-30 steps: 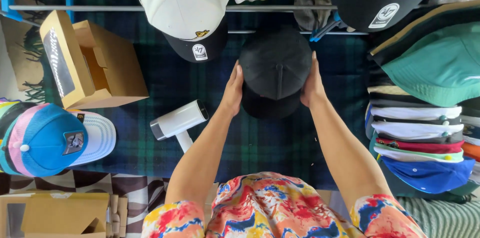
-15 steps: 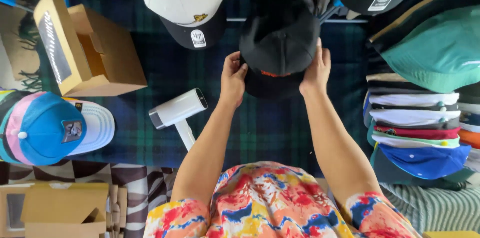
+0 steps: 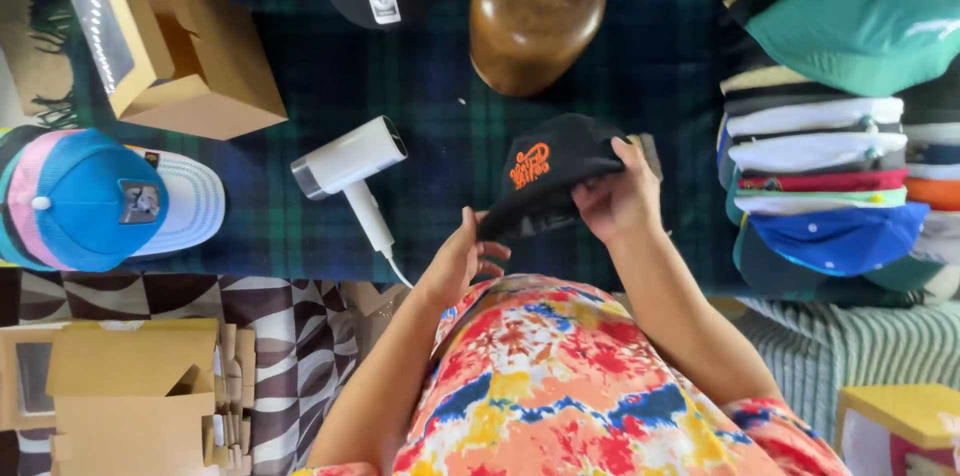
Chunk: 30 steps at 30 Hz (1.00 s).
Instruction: Brushing a black baseball cap with a wooden brush to clean it on a workspace.
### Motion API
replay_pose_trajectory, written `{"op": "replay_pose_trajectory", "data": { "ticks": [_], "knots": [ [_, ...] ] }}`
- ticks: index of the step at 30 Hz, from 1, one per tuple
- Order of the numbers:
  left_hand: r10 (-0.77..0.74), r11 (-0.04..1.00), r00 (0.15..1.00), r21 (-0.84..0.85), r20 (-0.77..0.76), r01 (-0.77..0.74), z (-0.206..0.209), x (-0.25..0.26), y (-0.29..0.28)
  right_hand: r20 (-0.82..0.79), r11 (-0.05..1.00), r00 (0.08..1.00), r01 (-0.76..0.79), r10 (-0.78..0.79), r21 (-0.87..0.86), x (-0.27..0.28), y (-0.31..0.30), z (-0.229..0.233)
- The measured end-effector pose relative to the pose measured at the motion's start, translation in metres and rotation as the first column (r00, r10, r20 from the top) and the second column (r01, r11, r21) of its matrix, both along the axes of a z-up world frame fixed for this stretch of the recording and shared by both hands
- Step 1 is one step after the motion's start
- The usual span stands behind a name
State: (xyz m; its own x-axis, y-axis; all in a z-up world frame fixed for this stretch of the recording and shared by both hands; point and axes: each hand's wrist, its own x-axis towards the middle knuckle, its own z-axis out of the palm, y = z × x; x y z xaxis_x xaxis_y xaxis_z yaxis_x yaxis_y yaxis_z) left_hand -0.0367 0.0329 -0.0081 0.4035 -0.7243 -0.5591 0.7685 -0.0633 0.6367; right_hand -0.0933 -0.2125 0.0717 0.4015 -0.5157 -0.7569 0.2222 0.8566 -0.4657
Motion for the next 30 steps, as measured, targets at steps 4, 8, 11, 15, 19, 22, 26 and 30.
{"op": "replay_pose_trajectory", "data": {
  "ticks": [4, 8, 11, 15, 19, 22, 26, 30],
  "knots": [
    [-0.081, 0.994, 0.932, -0.046, 0.353, 0.104, -0.006, -0.008, 0.002, -0.059, 0.993, 0.998, 0.008, -0.001, 0.118, -0.004, -0.002, -0.02],
    [0.124, 0.971, 0.984, 0.191, 0.127, -0.147, -0.007, 0.007, -0.005, -0.395, 0.727, 0.846, -0.518, 0.358, -0.452, -0.042, -0.009, -0.005],
    [0.227, 0.964, 0.972, 0.154, -0.056, -0.216, -0.023, 0.017, -0.007, -0.818, 0.142, 0.575, -0.809, -0.008, -0.57, -0.098, -0.049, -0.073],
    [0.167, 0.977, 0.973, 0.161, -0.16, -0.142, -0.017, 0.011, 0.0, -0.934, -0.11, 0.195, -0.979, -0.3, -0.169, -0.172, -0.074, -0.186],
    [0.073, 0.978, 0.988, 0.205, -0.139, -0.044, 0.001, 0.025, -0.003, -0.979, 0.082, 0.204, -0.976, 0.028, -0.201, -0.155, -0.08, -0.161],
    [0.022, 0.972, 1.0, 0.233, -0.009, -0.019, -0.01, 0.029, -0.009, -0.843, 0.421, 0.52, -0.801, 0.139, -0.425, -0.138, -0.067, -0.102],
    [0.102, 0.973, 0.994, 0.202, 0.039, -0.108, -0.01, 0.033, -0.015, -0.808, 0.345, 0.5, -0.852, 0.311, -0.394, -0.108, -0.021, -0.044],
    [0.074, 0.992, 0.995, 0.111, -0.067, -0.066, -0.033, 0.023, -0.016, -0.754, 0.08, 0.281, -0.953, 0.593, -0.292, -0.079, 0.038, 0.011]
  ]
}}
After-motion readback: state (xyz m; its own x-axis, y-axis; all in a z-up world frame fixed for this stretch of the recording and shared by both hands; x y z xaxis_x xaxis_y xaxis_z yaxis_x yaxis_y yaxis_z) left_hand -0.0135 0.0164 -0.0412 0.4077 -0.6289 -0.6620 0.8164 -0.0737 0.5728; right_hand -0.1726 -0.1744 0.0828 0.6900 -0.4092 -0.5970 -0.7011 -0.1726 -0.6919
